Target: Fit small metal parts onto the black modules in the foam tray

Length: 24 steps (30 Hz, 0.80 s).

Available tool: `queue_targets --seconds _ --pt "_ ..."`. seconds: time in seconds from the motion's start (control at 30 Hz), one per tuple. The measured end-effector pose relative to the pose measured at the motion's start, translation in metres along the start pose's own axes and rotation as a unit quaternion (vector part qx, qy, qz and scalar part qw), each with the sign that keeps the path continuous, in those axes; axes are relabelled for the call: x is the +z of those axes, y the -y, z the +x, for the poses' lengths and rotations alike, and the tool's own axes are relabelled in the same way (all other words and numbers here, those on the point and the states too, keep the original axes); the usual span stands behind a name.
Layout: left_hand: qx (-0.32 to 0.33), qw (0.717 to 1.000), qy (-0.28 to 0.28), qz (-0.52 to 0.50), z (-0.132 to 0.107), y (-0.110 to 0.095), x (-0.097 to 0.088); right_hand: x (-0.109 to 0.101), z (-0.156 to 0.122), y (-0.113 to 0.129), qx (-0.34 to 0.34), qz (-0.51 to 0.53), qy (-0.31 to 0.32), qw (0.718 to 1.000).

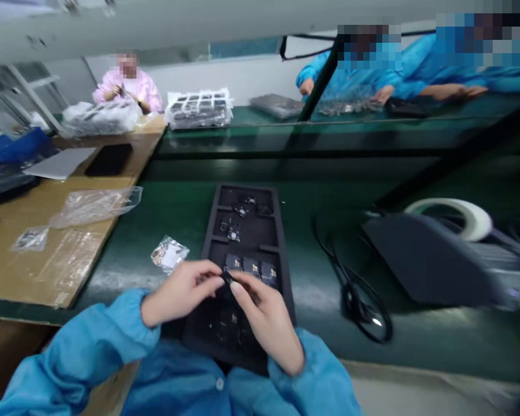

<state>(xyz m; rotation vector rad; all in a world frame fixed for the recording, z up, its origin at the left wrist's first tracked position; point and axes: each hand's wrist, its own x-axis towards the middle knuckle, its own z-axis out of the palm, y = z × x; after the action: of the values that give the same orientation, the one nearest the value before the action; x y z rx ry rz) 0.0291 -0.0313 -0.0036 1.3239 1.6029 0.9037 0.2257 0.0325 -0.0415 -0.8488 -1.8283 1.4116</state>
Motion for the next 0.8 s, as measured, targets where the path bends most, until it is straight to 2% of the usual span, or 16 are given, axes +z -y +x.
queue_targets --seconds 0.07,0.1,0.13,0.2,0.3,0.4,0.5,0.6,0.7,0.8 --pt "0.012 0.996 -0.035 0.079 0.006 0.003 -0.020 -0.012 0.007 -0.002 -0.015 -0.010 -0.004 1.000" --pt "0.008 0.993 -0.016 0.118 0.011 0.005 -0.029 -0.020 0.010 -0.006 -0.028 -0.041 -0.043 0.998" --pt "0.001 0.988 0.026 0.150 0.015 0.008 -0.036 -0.029 0.013 -0.013 -0.042 -0.087 -0.091 0.991" --pt "-0.002 0.978 0.103 0.182 0.021 0.013 -0.041 -0.046 0.017 -0.033 -0.057 -0.190 -0.161 0.967" --pt "0.035 0.954 0.182 0.234 0.022 0.021 -0.029 -0.061 0.019 -0.071 -0.045 -0.258 -0.193 0.946" --pt "0.080 0.912 0.218 0.338 0.019 0.029 -0.010 -0.062 0.020 -0.098 -0.028 -0.236 -0.208 0.949" --pt "0.108 0.867 0.211 0.438 0.012 0.037 0.002 -0.060 0.021 -0.109 -0.022 -0.211 -0.213 0.954" --pt "0.112 0.845 0.192 0.487 0.000 0.042 0.008 -0.060 0.022 -0.110 -0.027 -0.202 -0.207 0.957" --pt "0.104 0.844 0.175 0.497 -0.009 0.040 0.010 -0.060 0.025 -0.111 -0.030 -0.192 -0.208 0.959" --pt "0.112 0.869 0.123 0.466 -0.007 0.031 0.012 -0.058 0.029 -0.115 -0.033 -0.182 -0.208 0.960"
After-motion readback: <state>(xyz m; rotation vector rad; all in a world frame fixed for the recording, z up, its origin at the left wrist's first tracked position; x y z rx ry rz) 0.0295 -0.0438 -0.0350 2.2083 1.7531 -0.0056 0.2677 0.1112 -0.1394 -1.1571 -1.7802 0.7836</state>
